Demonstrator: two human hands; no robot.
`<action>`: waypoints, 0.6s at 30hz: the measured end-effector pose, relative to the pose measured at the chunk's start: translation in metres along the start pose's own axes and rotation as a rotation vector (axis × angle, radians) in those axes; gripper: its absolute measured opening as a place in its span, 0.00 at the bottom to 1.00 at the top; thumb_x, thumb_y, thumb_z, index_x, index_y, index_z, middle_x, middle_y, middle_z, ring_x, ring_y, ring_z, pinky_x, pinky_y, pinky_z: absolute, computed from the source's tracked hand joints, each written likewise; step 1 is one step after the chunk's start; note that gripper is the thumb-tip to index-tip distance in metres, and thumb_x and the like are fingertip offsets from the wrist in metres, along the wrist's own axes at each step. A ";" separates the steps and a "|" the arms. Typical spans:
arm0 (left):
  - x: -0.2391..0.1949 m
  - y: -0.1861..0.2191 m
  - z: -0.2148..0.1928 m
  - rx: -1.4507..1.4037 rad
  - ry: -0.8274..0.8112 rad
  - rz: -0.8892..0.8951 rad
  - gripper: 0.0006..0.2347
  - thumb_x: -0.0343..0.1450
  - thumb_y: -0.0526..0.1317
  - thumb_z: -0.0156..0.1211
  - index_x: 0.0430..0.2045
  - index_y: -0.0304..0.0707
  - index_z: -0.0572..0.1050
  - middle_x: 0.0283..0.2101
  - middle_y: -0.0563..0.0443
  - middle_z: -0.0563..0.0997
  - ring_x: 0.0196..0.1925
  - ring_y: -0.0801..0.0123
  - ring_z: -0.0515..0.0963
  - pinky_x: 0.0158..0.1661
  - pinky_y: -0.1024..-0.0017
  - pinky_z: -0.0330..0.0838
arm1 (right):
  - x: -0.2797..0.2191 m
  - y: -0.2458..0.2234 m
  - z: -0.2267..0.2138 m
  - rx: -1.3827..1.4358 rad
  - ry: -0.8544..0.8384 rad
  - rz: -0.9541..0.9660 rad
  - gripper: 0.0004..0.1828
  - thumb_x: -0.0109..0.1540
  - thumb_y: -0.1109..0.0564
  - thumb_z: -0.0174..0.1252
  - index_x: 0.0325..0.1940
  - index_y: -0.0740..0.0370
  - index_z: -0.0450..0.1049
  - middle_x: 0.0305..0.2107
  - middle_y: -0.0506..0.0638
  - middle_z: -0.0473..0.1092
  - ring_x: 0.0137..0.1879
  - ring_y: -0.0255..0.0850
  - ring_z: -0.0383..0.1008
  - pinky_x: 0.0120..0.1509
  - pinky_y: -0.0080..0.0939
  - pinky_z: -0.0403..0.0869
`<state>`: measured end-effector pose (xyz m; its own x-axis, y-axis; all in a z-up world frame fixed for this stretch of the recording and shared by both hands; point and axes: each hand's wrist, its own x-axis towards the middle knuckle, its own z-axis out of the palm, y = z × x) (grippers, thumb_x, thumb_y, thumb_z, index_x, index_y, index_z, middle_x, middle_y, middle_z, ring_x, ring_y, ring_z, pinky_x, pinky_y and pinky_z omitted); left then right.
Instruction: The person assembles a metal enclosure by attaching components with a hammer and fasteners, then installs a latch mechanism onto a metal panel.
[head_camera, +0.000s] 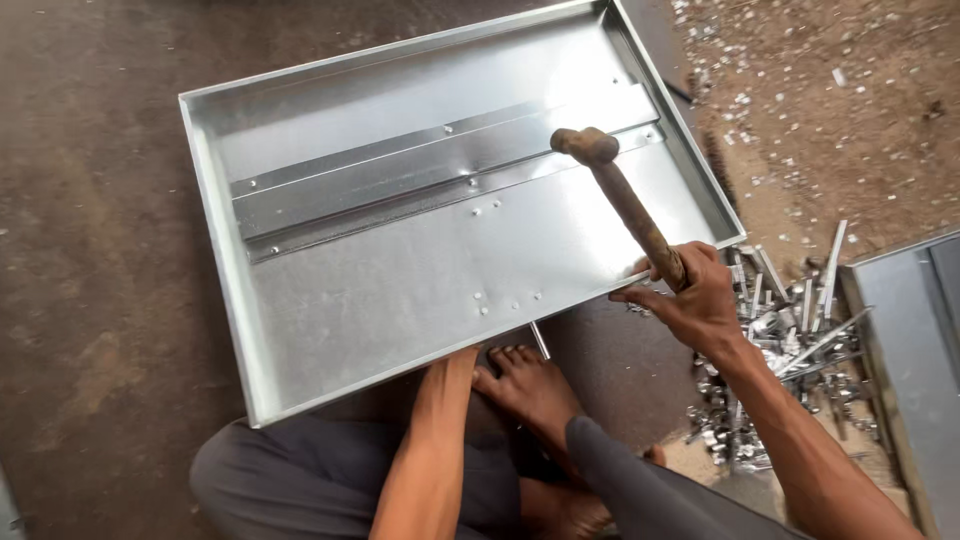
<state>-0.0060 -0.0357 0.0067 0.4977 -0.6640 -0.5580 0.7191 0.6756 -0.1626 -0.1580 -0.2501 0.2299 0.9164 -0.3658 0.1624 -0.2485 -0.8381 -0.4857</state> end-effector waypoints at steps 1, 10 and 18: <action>0.004 -0.011 0.000 -0.014 -0.007 -0.014 0.20 0.76 0.50 0.46 0.55 0.33 0.68 0.55 0.42 0.76 0.55 0.57 0.77 0.52 0.58 0.78 | -0.001 0.008 -0.004 0.042 -0.037 0.135 0.17 0.52 0.45 0.74 0.35 0.53 0.75 0.31 0.43 0.76 0.39 0.36 0.70 0.46 0.45 0.72; 0.020 -0.048 -0.003 -0.111 -0.071 -0.049 0.21 0.76 0.51 0.46 0.55 0.33 0.68 0.56 0.42 0.76 0.54 0.57 0.77 0.52 0.58 0.78 | -0.014 0.040 0.003 0.152 0.015 0.314 0.17 0.55 0.47 0.75 0.34 0.52 0.72 0.32 0.43 0.77 0.42 0.33 0.78 0.49 0.39 0.80; 0.020 -0.035 -0.019 -0.186 -0.140 -0.028 0.21 0.76 0.51 0.46 0.56 0.32 0.68 0.56 0.41 0.76 0.54 0.57 0.77 0.51 0.58 0.78 | -0.007 0.041 0.003 0.330 0.031 0.365 0.16 0.60 0.50 0.73 0.37 0.55 0.71 0.36 0.46 0.78 0.44 0.32 0.82 0.47 0.33 0.80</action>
<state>-0.0302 -0.0662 -0.0138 0.5507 -0.7126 -0.4347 0.6380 0.6951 -0.3312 -0.1734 -0.2807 0.2069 0.7771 -0.6277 -0.0458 -0.4342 -0.4821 -0.7610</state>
